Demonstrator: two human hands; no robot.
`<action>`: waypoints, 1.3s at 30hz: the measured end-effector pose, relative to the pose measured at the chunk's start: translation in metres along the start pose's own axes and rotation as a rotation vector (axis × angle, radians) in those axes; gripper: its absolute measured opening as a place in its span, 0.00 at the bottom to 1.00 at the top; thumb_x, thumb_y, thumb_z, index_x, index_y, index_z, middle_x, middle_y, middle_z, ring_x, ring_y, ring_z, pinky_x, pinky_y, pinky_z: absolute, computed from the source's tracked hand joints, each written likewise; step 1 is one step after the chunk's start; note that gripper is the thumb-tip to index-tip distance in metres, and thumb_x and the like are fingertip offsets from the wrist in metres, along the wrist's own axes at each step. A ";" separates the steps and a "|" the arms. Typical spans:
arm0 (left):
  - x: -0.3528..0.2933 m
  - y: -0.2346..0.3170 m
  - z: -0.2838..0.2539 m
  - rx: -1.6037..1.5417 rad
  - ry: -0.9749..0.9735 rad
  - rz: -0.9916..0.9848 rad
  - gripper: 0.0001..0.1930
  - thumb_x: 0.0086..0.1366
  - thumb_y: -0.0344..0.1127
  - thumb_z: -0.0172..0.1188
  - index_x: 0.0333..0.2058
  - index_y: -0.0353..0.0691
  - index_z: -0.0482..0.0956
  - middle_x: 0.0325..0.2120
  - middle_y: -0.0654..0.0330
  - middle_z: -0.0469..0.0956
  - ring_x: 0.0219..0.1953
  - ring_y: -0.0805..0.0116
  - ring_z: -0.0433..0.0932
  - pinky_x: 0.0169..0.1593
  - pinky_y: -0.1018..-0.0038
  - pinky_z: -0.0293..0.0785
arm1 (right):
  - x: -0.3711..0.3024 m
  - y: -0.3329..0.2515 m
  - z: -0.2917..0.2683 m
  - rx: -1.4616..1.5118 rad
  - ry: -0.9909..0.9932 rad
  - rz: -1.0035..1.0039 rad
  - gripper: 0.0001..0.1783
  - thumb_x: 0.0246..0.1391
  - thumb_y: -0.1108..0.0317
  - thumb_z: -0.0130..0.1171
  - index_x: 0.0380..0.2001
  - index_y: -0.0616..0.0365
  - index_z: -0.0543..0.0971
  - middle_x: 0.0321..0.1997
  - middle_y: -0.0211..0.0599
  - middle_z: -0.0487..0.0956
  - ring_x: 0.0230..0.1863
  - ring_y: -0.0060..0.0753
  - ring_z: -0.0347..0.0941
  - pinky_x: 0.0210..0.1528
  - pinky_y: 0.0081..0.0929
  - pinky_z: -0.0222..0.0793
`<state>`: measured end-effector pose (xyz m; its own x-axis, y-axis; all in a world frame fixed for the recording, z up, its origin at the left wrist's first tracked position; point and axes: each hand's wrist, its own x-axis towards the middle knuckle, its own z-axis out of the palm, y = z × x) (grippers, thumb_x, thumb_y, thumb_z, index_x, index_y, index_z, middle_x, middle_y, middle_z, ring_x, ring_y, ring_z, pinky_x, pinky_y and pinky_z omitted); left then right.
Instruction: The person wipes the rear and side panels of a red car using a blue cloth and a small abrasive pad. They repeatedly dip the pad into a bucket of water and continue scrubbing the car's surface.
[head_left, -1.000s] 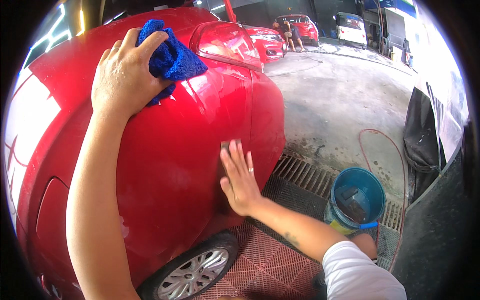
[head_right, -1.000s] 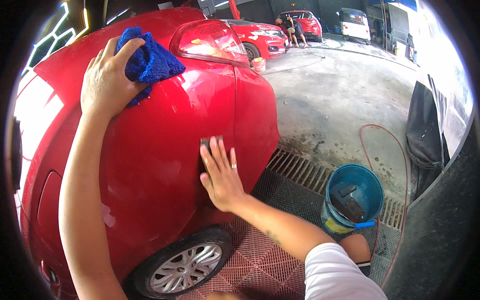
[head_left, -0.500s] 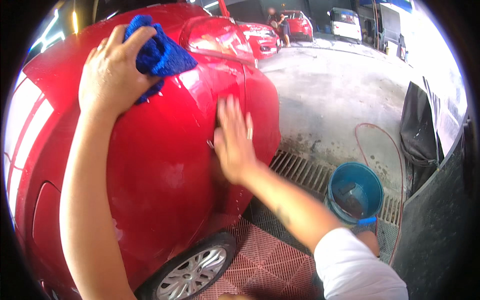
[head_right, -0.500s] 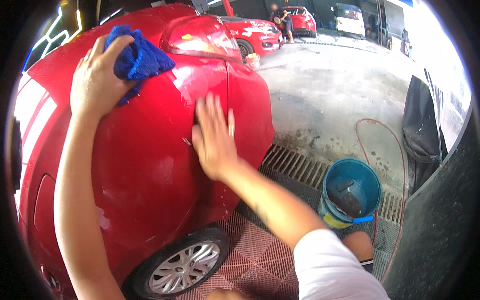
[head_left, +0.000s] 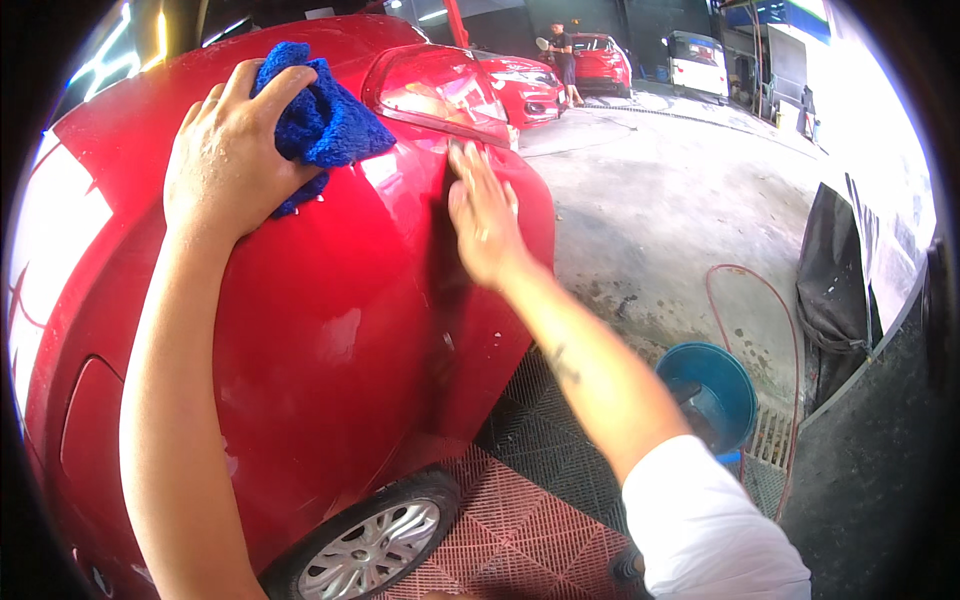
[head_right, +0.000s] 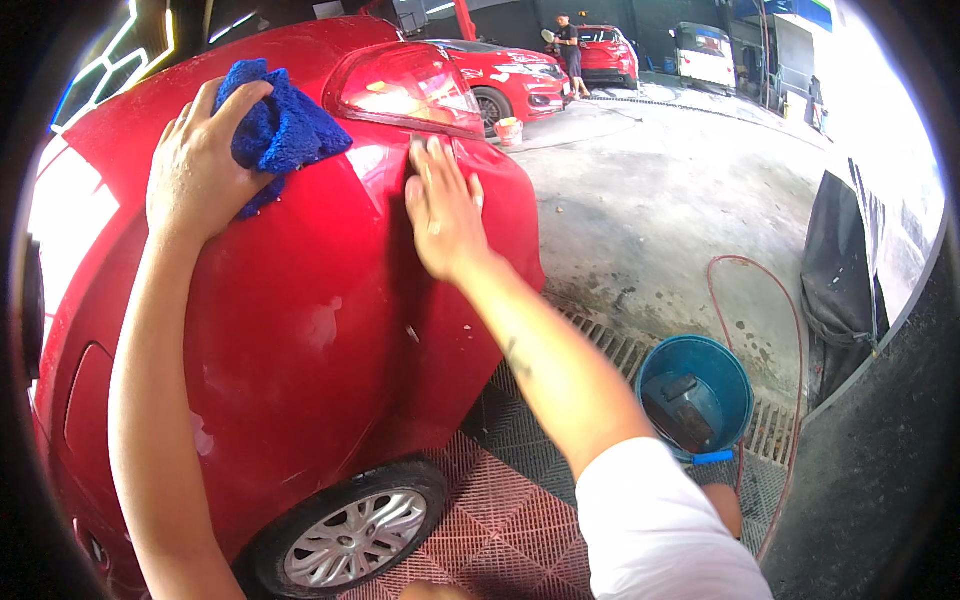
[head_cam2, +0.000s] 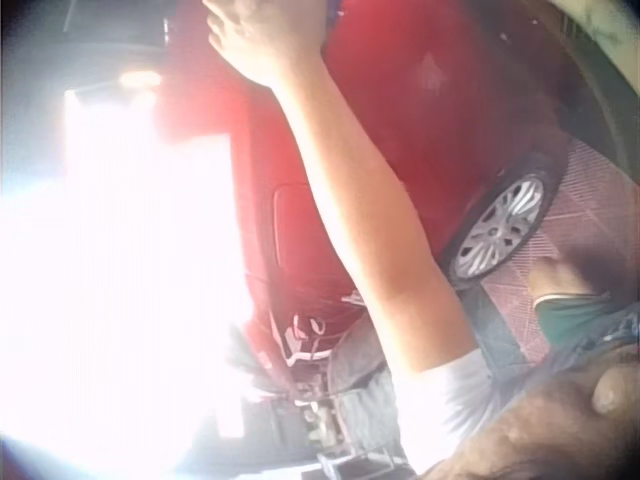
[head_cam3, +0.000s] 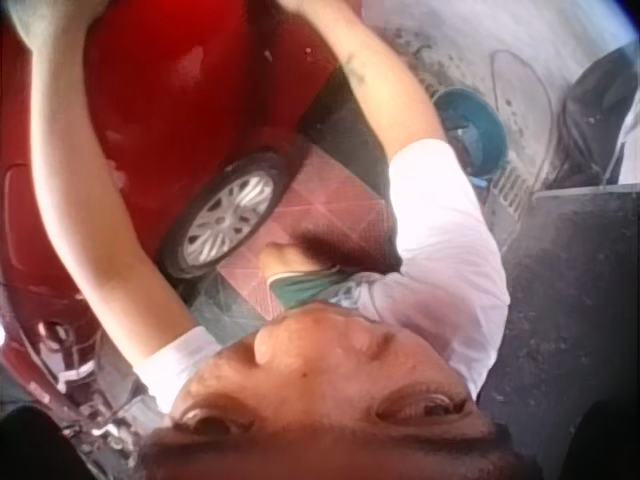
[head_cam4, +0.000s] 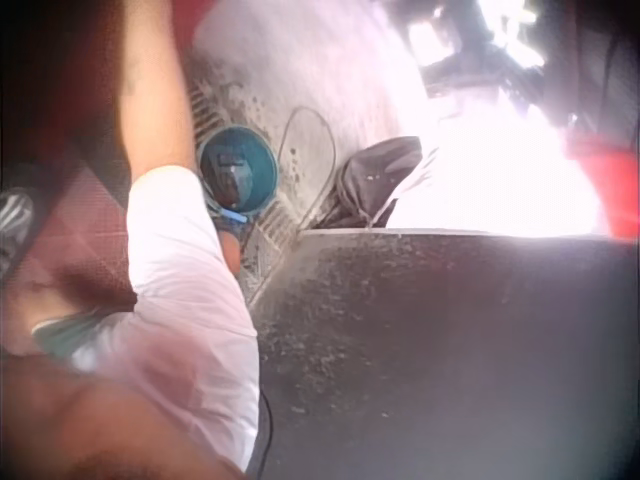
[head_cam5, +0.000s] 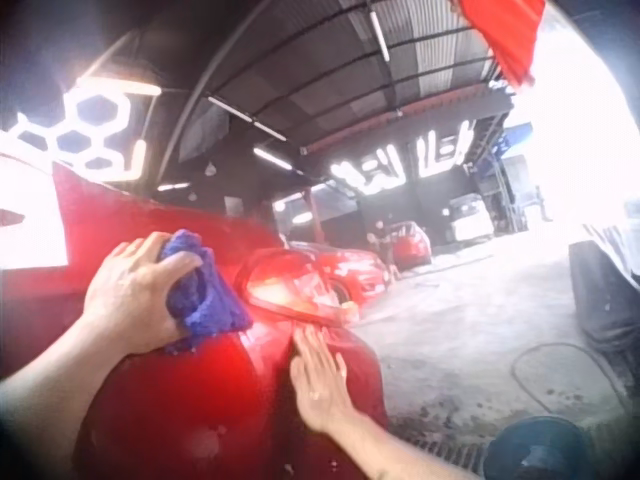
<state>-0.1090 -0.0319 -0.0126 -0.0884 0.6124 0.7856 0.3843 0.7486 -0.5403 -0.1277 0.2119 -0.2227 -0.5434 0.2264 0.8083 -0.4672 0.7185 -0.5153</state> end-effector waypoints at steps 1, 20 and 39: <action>0.001 -0.004 -0.005 0.009 -0.014 0.001 0.38 0.50 0.46 0.82 0.62 0.58 0.80 0.57 0.55 0.80 0.58 0.49 0.82 0.64 0.55 0.78 | 0.014 0.001 -0.008 0.078 -0.049 0.019 0.35 0.81 0.46 0.39 0.83 0.46 0.56 0.88 0.60 0.48 0.89 0.58 0.39 0.84 0.65 0.33; 0.002 0.005 -0.010 0.037 -0.043 -0.033 0.39 0.53 0.51 0.81 0.64 0.58 0.79 0.57 0.54 0.80 0.59 0.50 0.82 0.65 0.55 0.77 | -0.217 -0.041 0.074 0.129 -0.010 0.079 0.42 0.80 0.49 0.42 0.83 0.64 0.47 0.88 0.61 0.42 0.88 0.65 0.35 0.85 0.61 0.37; -0.003 -0.006 0.007 0.082 -0.026 0.008 0.40 0.57 0.52 0.80 0.67 0.61 0.76 0.60 0.55 0.79 0.61 0.49 0.82 0.65 0.54 0.79 | -0.228 -0.099 0.097 0.460 0.078 0.410 0.43 0.76 0.53 0.40 0.84 0.61 0.43 0.90 0.55 0.34 0.90 0.53 0.24 0.86 0.58 0.22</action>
<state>-0.1171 -0.0360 -0.0136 -0.1101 0.6240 0.7737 0.3084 0.7614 -0.5702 -0.0254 0.0255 -0.3838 -0.6982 0.4835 0.5280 -0.4932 0.2098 -0.8442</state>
